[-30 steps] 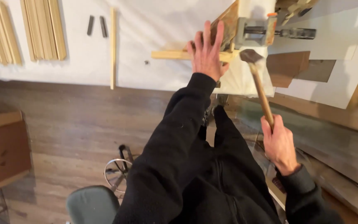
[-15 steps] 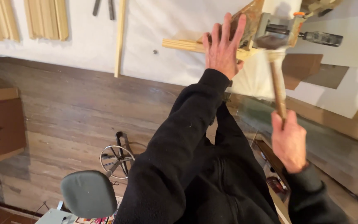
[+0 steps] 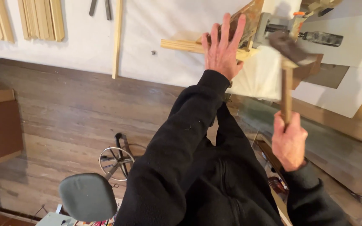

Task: The person clamps wooden picture-frame moulding pieces in a corner vise, taps them with a mallet, applies wood glue to the joints, and fits the mitred corners together to assemble frames. They handle the moulding strips one at a time, tightening the vise screw and checking the corner fit.

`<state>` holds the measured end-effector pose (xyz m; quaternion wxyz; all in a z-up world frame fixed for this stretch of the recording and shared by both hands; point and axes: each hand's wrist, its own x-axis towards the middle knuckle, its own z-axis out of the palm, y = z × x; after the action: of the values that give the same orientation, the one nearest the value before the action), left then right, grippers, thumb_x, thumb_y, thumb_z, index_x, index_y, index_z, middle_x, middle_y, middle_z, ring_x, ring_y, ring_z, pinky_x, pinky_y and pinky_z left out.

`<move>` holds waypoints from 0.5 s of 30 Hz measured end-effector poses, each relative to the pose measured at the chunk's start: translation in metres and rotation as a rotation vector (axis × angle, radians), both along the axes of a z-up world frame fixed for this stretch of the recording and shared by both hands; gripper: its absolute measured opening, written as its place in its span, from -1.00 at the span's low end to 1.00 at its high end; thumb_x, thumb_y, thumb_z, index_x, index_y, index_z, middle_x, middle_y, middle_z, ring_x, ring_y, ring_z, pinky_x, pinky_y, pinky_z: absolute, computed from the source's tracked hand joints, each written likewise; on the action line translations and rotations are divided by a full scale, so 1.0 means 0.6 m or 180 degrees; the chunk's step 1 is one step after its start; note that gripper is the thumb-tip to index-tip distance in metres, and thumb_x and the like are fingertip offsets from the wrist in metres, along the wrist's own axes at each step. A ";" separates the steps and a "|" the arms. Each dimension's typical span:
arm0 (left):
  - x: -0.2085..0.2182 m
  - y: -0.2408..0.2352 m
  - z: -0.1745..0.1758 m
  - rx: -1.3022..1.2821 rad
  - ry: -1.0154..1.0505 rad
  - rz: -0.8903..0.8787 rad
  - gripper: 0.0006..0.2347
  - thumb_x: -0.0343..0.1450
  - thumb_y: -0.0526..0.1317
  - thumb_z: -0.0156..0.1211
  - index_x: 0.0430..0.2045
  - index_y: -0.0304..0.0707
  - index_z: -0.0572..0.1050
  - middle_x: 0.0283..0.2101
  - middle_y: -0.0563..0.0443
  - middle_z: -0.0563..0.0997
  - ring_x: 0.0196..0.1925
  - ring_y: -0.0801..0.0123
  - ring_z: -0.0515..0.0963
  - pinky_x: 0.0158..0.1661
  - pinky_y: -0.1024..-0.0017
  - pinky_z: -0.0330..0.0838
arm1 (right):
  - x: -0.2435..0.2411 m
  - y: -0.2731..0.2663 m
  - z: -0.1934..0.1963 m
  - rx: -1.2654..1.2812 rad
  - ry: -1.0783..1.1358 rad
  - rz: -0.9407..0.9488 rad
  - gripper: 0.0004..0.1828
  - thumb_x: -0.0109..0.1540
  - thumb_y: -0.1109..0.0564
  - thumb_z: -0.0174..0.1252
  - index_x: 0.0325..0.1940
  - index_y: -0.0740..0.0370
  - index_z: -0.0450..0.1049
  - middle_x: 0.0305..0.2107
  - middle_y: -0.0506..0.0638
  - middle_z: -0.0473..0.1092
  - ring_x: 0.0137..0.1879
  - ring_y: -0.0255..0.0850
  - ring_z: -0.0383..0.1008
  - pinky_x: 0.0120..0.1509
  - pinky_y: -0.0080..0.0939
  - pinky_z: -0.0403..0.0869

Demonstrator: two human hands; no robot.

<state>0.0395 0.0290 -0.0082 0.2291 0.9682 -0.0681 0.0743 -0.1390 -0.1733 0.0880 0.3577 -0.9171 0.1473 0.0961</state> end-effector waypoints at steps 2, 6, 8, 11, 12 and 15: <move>-0.002 0.000 0.003 0.0009 -0.0007 0.0015 0.18 -0.07 -0.09 0.67 0.44 0.10 -0.11 0.48 -0.26 0.06 0.37 -0.21 0.23 0.27 -0.33 0.13 | -0.001 -0.006 -0.024 0.0023 0.0106 -0.0085 -0.73 0.47 0.02 -0.06 0.03 0.29 0.37 -0.47 0.25 0.48 -0.45 0.07 0.56 -0.43 0.04 0.51; 0.003 0.007 -0.004 -0.0001 -0.0041 0.0058 0.19 -0.09 -0.08 0.68 0.44 0.11 -0.10 0.48 -0.26 0.05 0.37 -0.23 0.23 0.27 -0.35 0.12 | 0.003 -0.001 -0.012 -0.0319 0.0606 0.0263 -0.70 0.50 0.00 -0.01 0.01 0.34 0.34 -0.53 0.29 0.45 -0.48 0.12 0.53 -0.46 0.10 0.47; -0.005 0.004 -0.011 -0.0057 -0.0067 0.0052 0.19 -0.09 -0.08 0.67 0.44 0.12 -0.11 0.48 -0.26 0.04 0.38 -0.22 0.23 0.27 -0.34 0.13 | -0.006 -0.002 0.004 -0.0306 0.0194 0.0167 -0.72 0.51 0.02 0.01 0.01 0.34 0.36 -0.49 0.32 0.45 -0.43 0.14 0.55 -0.41 0.10 0.49; 0.002 -0.002 -0.017 -0.0062 -0.0092 0.0028 0.20 -0.10 -0.09 0.67 0.44 0.12 -0.11 0.49 -0.26 0.03 0.38 -0.21 0.23 0.27 -0.34 0.13 | -0.005 -0.008 -0.019 0.0264 -0.0346 0.0017 -0.74 0.49 0.03 -0.07 0.00 0.30 0.34 -0.49 0.29 0.46 -0.45 0.18 0.51 -0.35 0.13 0.51; 0.009 -0.002 -0.016 -0.0010 -0.0032 0.0023 0.20 -0.11 -0.08 0.68 0.43 0.10 -0.11 0.48 -0.27 0.03 0.38 -0.22 0.22 0.27 -0.36 0.12 | -0.004 -0.013 -0.040 0.0004 -0.0029 0.0180 -0.74 0.49 0.03 -0.02 -0.01 0.31 0.34 -0.49 0.32 0.46 -0.42 0.20 0.52 -0.39 0.15 0.48; 0.002 0.002 -0.015 0.0045 0.0067 0.0040 0.21 -0.12 -0.07 0.68 0.43 0.09 -0.11 0.48 -0.28 0.03 0.38 -0.23 0.22 0.27 -0.37 0.12 | 0.000 -0.012 -0.033 -0.0323 0.0487 0.0303 -0.73 0.49 0.02 0.03 -0.04 0.33 0.34 -0.50 0.34 0.45 -0.42 0.22 0.53 -0.44 0.17 0.47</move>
<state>0.0404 0.0301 -0.0169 0.2225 0.9709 -0.0602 0.0650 -0.1392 -0.1807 0.0685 0.2936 -0.9300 0.1352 0.1752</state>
